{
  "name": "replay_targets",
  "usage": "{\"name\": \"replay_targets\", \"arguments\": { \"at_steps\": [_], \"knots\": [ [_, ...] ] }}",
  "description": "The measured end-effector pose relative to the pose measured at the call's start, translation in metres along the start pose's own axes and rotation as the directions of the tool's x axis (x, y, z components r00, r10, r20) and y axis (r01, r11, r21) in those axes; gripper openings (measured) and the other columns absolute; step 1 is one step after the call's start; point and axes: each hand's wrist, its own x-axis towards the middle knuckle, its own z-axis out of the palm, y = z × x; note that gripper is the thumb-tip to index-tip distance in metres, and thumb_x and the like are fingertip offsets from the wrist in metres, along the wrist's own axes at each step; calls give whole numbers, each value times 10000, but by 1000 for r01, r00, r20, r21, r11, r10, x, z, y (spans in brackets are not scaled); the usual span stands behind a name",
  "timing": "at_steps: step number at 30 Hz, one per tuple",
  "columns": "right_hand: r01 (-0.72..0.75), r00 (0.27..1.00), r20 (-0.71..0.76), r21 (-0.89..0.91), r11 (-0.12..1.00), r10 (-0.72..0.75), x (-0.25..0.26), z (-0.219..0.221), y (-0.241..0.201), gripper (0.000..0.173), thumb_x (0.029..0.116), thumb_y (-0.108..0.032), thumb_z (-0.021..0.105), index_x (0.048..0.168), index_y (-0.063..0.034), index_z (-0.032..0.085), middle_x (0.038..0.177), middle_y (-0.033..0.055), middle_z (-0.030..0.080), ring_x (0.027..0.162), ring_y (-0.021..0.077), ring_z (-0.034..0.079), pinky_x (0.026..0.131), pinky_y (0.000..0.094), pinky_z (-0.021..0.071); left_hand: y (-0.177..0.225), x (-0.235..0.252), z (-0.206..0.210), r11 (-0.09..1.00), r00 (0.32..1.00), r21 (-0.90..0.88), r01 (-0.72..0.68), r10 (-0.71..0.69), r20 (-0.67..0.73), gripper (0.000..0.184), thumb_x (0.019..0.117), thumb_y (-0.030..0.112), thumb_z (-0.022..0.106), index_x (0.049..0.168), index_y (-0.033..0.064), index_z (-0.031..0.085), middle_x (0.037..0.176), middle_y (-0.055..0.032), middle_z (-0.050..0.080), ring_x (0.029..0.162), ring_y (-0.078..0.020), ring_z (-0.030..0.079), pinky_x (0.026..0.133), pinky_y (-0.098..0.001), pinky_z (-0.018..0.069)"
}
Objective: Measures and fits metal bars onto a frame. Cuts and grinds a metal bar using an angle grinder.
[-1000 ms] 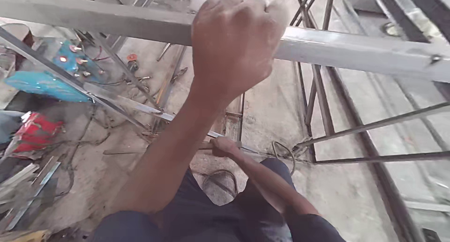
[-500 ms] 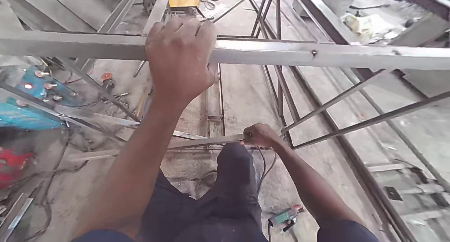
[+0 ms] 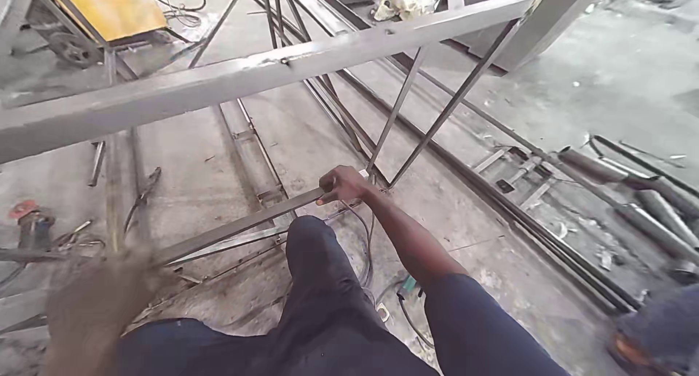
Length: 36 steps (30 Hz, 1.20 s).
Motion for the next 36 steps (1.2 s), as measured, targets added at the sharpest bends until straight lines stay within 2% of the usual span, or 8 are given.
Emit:
{"name": "replay_targets", "arguments": {
  "at_steps": [3,6,9,14,19,24,26,36],
  "knots": [
    [-62,996,55,-61,996,65,13,-14,2,452,791,-587,798,856,-152,694,743,44,654,715,258,647,634,587,506,-27,11,29,982,983,-57,183,-184,-15,339,940,273,683,1222,84,677,1112,-279,693,1029,-509,674,797,-725,508],
    [-91,992,63,-262,961,111,43,-17,-11,356,823,-466,809,986,-173,688,814,79,690,796,319,684,696,632,533,13,18,15,966,972,-166,198,-215,-94,279,947,269,720,1156,84,715,994,-294,699,956,-538,672,786,-744,496],
    [-60,997,18,-406,912,74,68,-11,-27,288,876,-424,762,1055,-213,681,841,92,706,817,350,702,688,637,535,46,50,21,977,934,-147,153,-191,-301,203,968,295,669,962,100,727,866,-182,724,856,-427,712,769,-659,540],
    [-180,983,-64,-458,870,170,78,-33,4,263,926,-416,748,952,-161,690,822,149,704,816,413,692,710,688,510,67,114,41,987,916,-156,-37,-28,-400,193,931,317,707,976,130,699,839,-90,727,825,-307,710,845,-556,521],
    [-292,945,-10,-483,826,328,91,-34,25,469,833,-610,777,837,-150,683,781,137,685,795,385,685,666,652,517,74,147,68,983,956,-154,-100,52,-288,161,983,282,636,1077,162,688,929,-69,730,891,-279,696,904,-536,491],
    [-328,931,-15,-477,815,366,109,-10,32,379,816,-511,831,771,-160,696,732,114,681,762,361,681,653,624,504,67,158,97,979,992,-183,-88,70,-101,304,992,363,647,1197,140,672,1079,-108,734,1013,-314,699,997,-563,485],
    [-337,925,-8,-478,811,380,119,2,41,342,809,-473,836,759,-168,690,736,105,685,771,351,685,659,627,503,69,159,113,977,993,-196,-79,60,-101,286,992,356,651,1170,133,675,1054,-109,724,999,-313,694,944,-544,511],
    [-352,885,80,-530,771,459,140,40,69,228,815,-394,795,843,-177,732,866,116,728,899,365,684,840,672,450,84,178,165,953,996,-291,-81,91,23,274,1057,300,553,1247,127,647,1117,-124,713,1085,-319,683,1033,-580,475]
  ]
}}
